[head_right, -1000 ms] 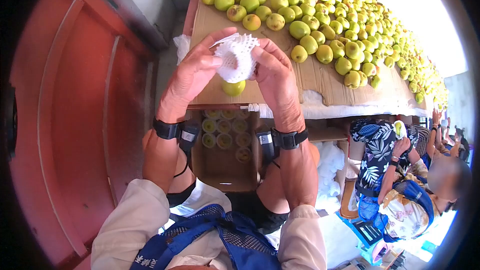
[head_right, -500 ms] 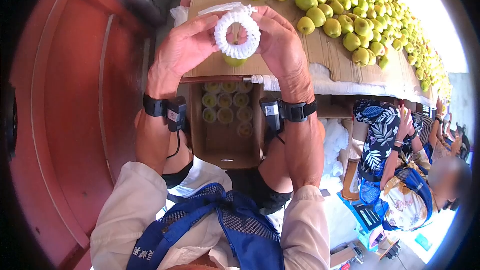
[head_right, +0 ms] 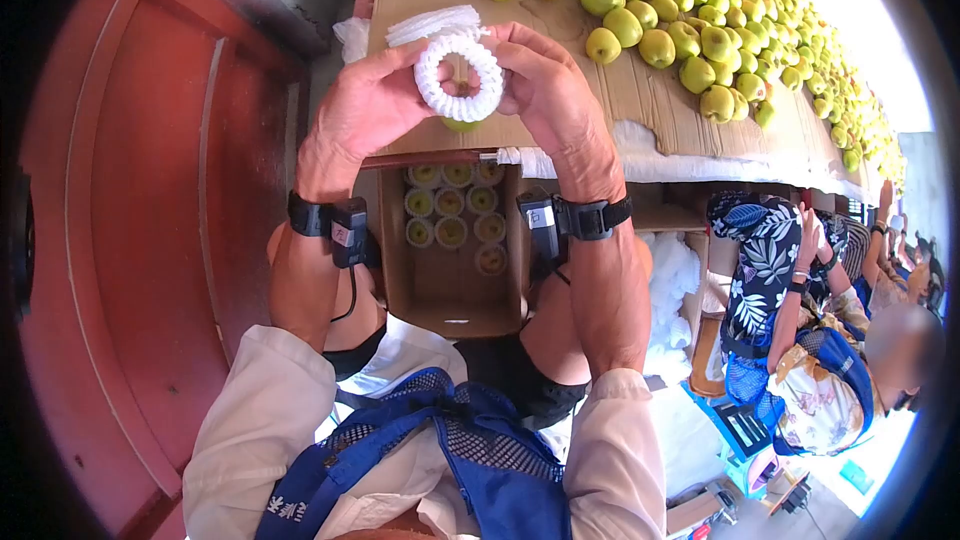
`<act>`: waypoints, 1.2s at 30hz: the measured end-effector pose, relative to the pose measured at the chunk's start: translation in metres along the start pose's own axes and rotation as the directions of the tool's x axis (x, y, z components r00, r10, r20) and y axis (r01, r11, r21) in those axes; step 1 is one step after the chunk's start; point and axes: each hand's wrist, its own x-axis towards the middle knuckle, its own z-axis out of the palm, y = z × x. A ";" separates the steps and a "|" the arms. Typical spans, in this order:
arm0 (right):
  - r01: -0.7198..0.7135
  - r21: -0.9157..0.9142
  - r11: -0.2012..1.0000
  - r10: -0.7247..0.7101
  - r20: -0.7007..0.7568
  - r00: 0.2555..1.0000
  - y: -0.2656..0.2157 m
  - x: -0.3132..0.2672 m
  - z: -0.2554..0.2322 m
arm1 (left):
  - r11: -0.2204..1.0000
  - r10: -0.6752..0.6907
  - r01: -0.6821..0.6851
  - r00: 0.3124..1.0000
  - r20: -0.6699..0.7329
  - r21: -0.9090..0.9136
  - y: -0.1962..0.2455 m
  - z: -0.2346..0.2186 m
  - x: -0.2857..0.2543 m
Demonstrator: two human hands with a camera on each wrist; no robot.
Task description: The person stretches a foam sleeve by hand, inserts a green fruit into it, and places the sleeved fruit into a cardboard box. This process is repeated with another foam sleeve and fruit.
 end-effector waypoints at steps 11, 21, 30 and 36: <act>-0.101 -0.086 0.991 0.094 -0.088 0.992 0.015 0.001 -0.013 | 0.938 -0.043 0.110 0.978 -0.205 0.328 -0.001 -0.005 -0.012; -0.147 -0.392 0.908 0.049 -0.249 0.967 0.034 0.006 -0.017 | 0.792 0.027 0.196 0.935 -0.353 0.579 -0.013 -0.021 -0.003; -0.115 -0.495 0.861 -0.073 -0.344 0.936 0.048 0.012 -0.017 | 0.694 0.085 0.283 0.881 -0.465 0.662 -0.024 -0.025 0.008; -0.026 -0.575 0.818 -0.221 -0.355 0.908 0.072 0.024 -0.028 | 0.634 0.143 0.297 0.862 -0.486 0.714 -0.030 -0.023 0.009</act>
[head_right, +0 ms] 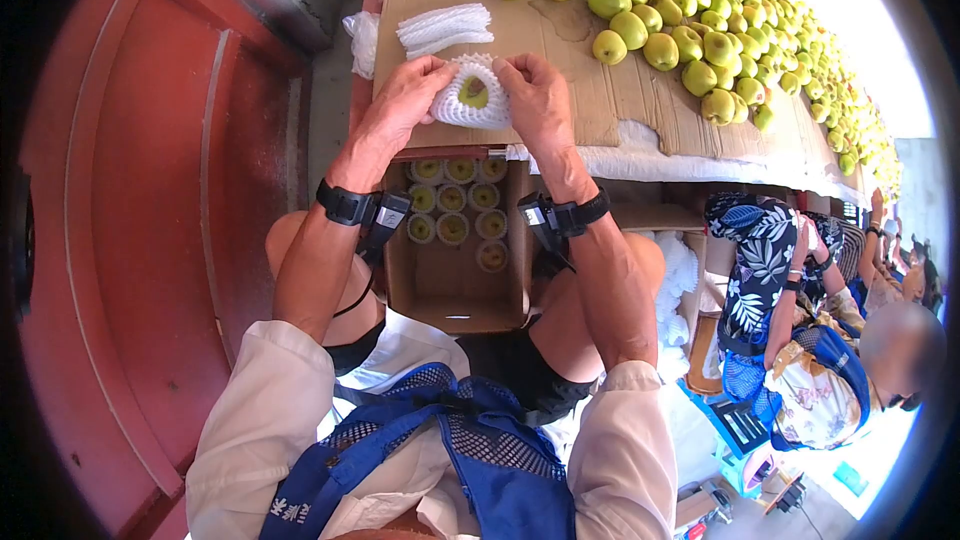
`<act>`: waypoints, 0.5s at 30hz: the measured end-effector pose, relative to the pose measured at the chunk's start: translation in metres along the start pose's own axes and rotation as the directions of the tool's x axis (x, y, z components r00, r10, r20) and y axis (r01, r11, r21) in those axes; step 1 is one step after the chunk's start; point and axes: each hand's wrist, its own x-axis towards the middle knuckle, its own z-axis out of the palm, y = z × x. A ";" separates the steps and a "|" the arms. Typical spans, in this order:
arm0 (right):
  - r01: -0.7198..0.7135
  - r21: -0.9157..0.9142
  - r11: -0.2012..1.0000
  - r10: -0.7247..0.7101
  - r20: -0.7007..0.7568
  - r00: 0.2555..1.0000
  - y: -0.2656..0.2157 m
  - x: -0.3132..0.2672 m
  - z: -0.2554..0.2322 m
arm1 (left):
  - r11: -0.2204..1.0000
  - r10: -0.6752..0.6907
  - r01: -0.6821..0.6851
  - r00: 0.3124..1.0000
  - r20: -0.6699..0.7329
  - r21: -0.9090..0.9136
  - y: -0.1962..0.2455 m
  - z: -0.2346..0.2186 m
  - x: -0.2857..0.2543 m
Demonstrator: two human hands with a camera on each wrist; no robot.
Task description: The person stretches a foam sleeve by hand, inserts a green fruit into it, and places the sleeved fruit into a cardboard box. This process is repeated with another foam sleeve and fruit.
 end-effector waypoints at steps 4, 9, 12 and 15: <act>0.077 -0.092 0.993 -0.083 -0.064 0.994 0.004 0.000 0.006 | 0.997 0.066 -0.065 0.997 -0.032 0.028 -0.009 0.001 0.006; 0.074 -0.234 0.969 -0.101 -0.103 0.990 0.007 0.002 0.009 | 0.994 0.097 -0.091 0.988 -0.118 0.055 -0.027 0.004 0.023; 0.097 -0.344 0.934 -0.149 -0.129 0.980 0.011 0.000 0.010 | 0.983 0.112 -0.089 0.984 -0.136 0.163 -0.034 0.003 0.028; 0.093 -0.368 0.925 -0.157 -0.148 0.976 0.014 -0.002 0.012 | 0.956 0.177 -0.131 0.971 -0.160 0.262 -0.044 0.003 0.032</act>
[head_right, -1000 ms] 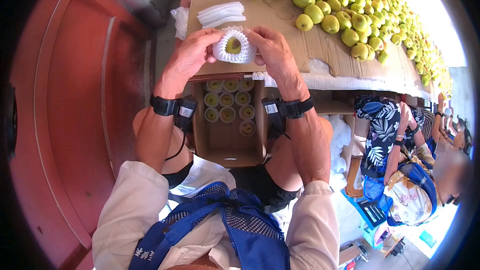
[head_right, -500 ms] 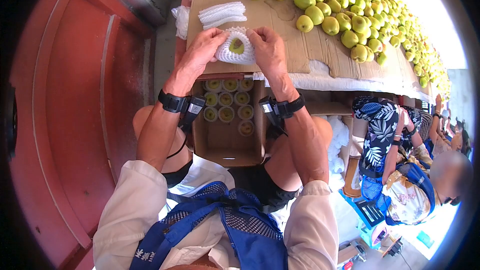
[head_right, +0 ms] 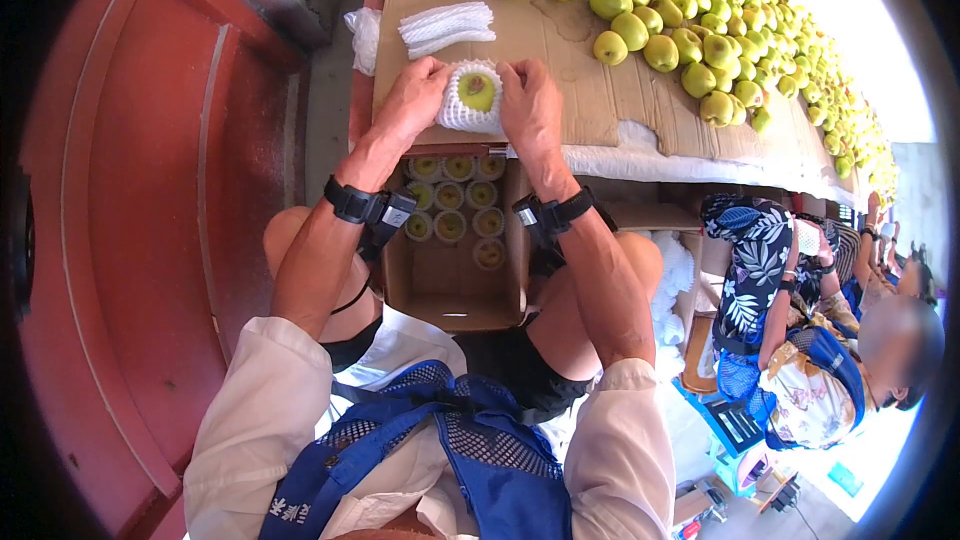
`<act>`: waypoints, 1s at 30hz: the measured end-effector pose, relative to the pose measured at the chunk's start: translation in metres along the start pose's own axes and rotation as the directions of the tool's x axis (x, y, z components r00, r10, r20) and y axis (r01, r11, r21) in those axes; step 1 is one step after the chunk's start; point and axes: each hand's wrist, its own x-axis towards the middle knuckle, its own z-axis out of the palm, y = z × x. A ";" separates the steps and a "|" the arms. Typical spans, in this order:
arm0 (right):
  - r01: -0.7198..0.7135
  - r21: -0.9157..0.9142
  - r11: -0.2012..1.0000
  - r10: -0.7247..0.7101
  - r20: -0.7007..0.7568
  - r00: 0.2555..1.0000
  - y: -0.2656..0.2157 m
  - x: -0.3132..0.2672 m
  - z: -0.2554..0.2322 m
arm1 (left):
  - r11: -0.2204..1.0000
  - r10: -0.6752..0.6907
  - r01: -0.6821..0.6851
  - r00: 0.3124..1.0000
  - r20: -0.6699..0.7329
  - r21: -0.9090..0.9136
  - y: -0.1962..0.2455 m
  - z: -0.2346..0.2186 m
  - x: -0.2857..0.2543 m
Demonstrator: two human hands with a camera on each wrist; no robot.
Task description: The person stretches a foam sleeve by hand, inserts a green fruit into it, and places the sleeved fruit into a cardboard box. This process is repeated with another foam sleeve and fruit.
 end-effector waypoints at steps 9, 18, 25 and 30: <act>0.003 0.026 1.000 -0.001 -0.072 0.997 -0.001 -0.009 0.006 | 0.998 -0.029 0.028 0.999 -0.026 -0.049 -0.006 0.001 -0.005; 0.105 -0.055 0.993 -0.112 -0.148 0.983 -0.003 -0.019 0.011 | 0.955 0.239 -0.201 0.957 -0.162 0.220 0.010 0.007 -0.028; 0.041 -0.133 0.990 -0.052 -0.084 0.995 0.000 -0.014 0.007 | 0.948 0.223 -0.190 0.969 -0.103 0.256 0.006 0.003 -0.023; 0.100 -0.120 0.988 -0.119 -0.166 0.979 -0.005 -0.022 0.015 | 0.920 0.313 -0.250 0.932 -0.182 0.302 0.004 0.011 -0.028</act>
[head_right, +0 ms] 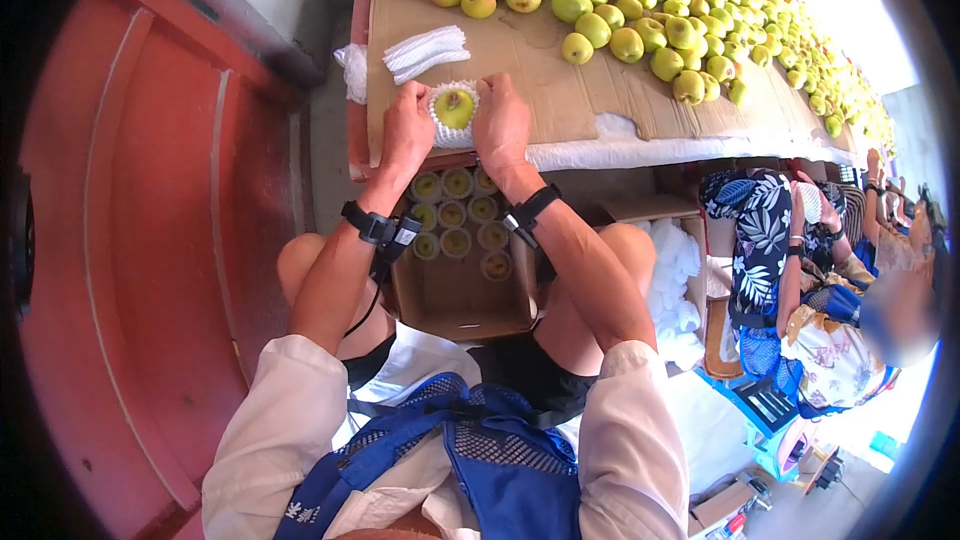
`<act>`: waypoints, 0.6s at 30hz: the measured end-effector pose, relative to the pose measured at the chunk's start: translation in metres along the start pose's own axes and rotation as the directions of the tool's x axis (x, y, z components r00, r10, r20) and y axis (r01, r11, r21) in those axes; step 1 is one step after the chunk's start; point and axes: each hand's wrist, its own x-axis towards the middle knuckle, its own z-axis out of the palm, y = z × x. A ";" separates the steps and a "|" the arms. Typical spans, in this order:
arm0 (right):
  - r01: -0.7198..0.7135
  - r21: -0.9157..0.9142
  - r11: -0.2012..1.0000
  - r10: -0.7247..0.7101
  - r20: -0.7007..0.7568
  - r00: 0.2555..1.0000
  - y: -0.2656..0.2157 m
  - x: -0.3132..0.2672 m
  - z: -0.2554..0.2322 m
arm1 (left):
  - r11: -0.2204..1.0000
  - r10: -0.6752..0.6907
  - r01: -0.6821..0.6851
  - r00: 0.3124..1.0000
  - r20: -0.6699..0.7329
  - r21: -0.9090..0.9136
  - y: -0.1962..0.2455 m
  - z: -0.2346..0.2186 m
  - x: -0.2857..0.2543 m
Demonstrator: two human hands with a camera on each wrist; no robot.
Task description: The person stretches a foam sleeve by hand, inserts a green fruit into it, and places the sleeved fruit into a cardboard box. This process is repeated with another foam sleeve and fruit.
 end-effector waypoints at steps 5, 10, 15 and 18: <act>0.054 -0.023 0.998 -0.055 -0.025 0.998 0.003 0.001 0.001 | 0.995 0.079 -0.080 0.996 -0.034 -0.052 0.002 -0.001 -0.003; 0.047 -0.112 0.993 -0.047 -0.003 0.999 0.004 -0.002 0.000 | 1.000 0.028 -0.028 0.999 0.021 -0.011 -0.002 0.000 0.001; 0.056 -0.250 0.967 -0.054 0.014 0.998 0.001 -0.003 -0.002 | 0.994 0.043 -0.038 0.998 -0.044 0.107 0.008 0.000 -0.004; 0.072 -0.313 0.947 -0.066 0.032 0.997 0.001 -0.003 -0.008 | 0.957 0.144 -0.126 0.988 -0.052 0.260 0.012 -0.011 -0.008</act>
